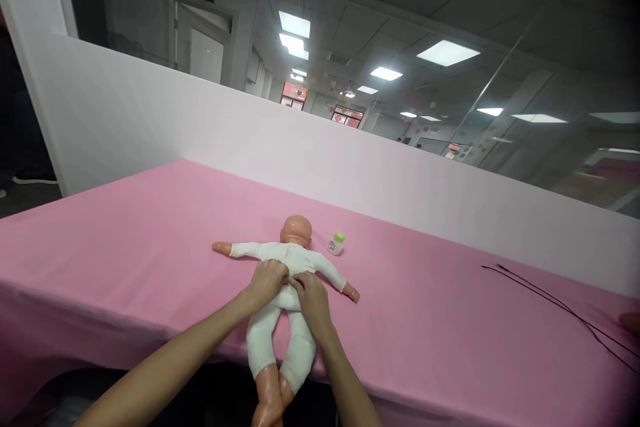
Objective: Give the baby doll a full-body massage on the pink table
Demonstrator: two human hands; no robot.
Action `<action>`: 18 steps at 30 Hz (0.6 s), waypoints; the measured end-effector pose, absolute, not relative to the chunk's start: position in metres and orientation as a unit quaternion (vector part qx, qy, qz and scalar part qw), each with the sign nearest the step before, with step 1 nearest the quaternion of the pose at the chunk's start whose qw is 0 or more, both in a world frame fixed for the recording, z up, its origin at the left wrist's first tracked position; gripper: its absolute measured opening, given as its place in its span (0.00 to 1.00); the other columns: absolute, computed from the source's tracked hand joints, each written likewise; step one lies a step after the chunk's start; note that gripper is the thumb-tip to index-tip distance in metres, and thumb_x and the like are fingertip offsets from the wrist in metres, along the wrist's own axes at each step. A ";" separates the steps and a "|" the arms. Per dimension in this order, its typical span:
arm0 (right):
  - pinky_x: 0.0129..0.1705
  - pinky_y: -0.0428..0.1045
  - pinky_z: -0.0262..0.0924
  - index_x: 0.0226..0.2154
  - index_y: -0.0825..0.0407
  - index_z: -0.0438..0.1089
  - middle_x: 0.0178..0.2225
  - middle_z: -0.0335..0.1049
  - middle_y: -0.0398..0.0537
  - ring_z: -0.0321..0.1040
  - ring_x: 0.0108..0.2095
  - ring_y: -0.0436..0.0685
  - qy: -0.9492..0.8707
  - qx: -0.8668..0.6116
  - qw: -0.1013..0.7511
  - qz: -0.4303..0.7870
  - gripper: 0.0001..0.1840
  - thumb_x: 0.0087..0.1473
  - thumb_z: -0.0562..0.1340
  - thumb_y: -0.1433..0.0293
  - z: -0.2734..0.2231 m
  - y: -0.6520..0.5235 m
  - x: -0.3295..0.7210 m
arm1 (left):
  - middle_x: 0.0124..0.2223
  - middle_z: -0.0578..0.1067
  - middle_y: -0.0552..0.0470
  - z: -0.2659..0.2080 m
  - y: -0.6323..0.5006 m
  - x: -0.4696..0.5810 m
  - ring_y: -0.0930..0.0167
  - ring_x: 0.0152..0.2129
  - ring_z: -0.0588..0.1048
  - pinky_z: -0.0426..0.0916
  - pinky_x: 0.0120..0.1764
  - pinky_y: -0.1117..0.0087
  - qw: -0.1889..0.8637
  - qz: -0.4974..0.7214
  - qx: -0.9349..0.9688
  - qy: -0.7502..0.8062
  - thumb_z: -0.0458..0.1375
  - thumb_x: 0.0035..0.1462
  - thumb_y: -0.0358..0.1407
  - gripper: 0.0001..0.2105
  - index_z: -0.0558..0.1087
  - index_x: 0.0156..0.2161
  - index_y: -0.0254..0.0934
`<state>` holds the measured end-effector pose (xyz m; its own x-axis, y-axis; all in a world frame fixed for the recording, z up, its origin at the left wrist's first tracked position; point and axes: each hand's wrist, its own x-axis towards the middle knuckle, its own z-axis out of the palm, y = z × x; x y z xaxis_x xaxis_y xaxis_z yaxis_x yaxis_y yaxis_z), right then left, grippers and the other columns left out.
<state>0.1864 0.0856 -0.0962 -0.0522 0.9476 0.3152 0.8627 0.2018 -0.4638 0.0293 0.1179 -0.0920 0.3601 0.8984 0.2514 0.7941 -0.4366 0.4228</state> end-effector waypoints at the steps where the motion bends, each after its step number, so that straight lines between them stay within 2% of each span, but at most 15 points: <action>1: 0.47 0.51 0.63 0.36 0.49 0.77 0.41 0.79 0.50 0.74 0.45 0.62 -0.723 -0.615 0.302 0.090 0.11 0.64 0.58 0.71 -0.093 0.080 0.190 | 0.28 0.75 0.48 -0.090 0.113 0.025 0.63 0.29 0.74 0.64 0.34 0.64 0.118 0.232 0.820 0.509 0.57 0.61 0.29 0.11 0.76 0.27 0.38; 3: 0.51 0.52 0.64 0.40 0.49 0.77 0.44 0.79 0.50 0.74 0.47 0.61 -0.734 -0.592 0.316 0.104 0.11 0.63 0.58 0.72 -0.088 0.068 0.196 | 0.32 0.76 0.47 -0.087 0.101 0.019 0.62 0.32 0.75 0.64 0.34 0.64 0.114 0.249 0.830 0.486 0.58 0.61 0.29 0.10 0.77 0.29 0.38; 6: 0.50 0.52 0.64 0.42 0.48 0.77 0.46 0.77 0.50 0.73 0.49 0.61 -0.760 -0.581 0.274 0.095 0.13 0.61 0.58 0.75 -0.090 0.054 0.197 | 0.36 0.77 0.44 -0.091 0.088 0.018 0.58 0.35 0.75 0.65 0.35 0.62 0.103 0.246 0.840 0.473 0.58 0.61 0.29 0.09 0.77 0.29 0.38; 10: 0.43 0.52 0.62 0.33 0.48 0.75 0.39 0.76 0.50 0.72 0.43 0.62 -0.762 -0.611 0.214 0.030 0.14 0.62 0.56 0.77 -0.109 0.049 0.186 | 0.34 0.76 0.42 -0.107 0.083 0.032 0.56 0.35 0.75 0.66 0.37 0.59 0.108 0.209 0.842 0.486 0.56 0.62 0.27 0.11 0.76 0.29 0.39; 13: 0.42 0.52 0.61 0.28 0.49 0.72 0.35 0.75 0.51 0.71 0.39 0.62 -0.752 -0.627 0.202 -0.008 0.15 0.62 0.55 0.78 -0.116 0.052 0.183 | 0.34 0.77 0.41 -0.114 0.083 0.039 0.56 0.37 0.75 0.66 0.40 0.59 0.107 0.204 0.843 0.486 0.54 0.62 0.25 0.14 0.77 0.29 0.39; 15: 0.42 0.51 0.61 0.29 0.50 0.73 0.35 0.76 0.50 0.71 0.39 0.61 -0.756 -0.615 0.222 0.025 0.14 0.61 0.57 0.78 -0.109 0.054 0.188 | 0.34 0.78 0.42 -0.110 0.085 0.035 0.57 0.37 0.76 0.66 0.39 0.60 0.119 0.206 0.844 0.481 0.54 0.62 0.26 0.14 0.78 0.29 0.40; 18: 0.41 0.50 0.62 0.29 0.50 0.76 0.34 0.79 0.48 0.73 0.38 0.59 -0.762 -0.575 0.265 0.138 0.12 0.60 0.59 0.75 -0.088 0.062 0.201 | 0.31 0.79 0.49 -0.092 0.095 0.022 0.63 0.31 0.76 0.65 0.35 0.64 0.144 0.226 0.839 0.473 0.59 0.61 0.33 0.10 0.78 0.28 0.41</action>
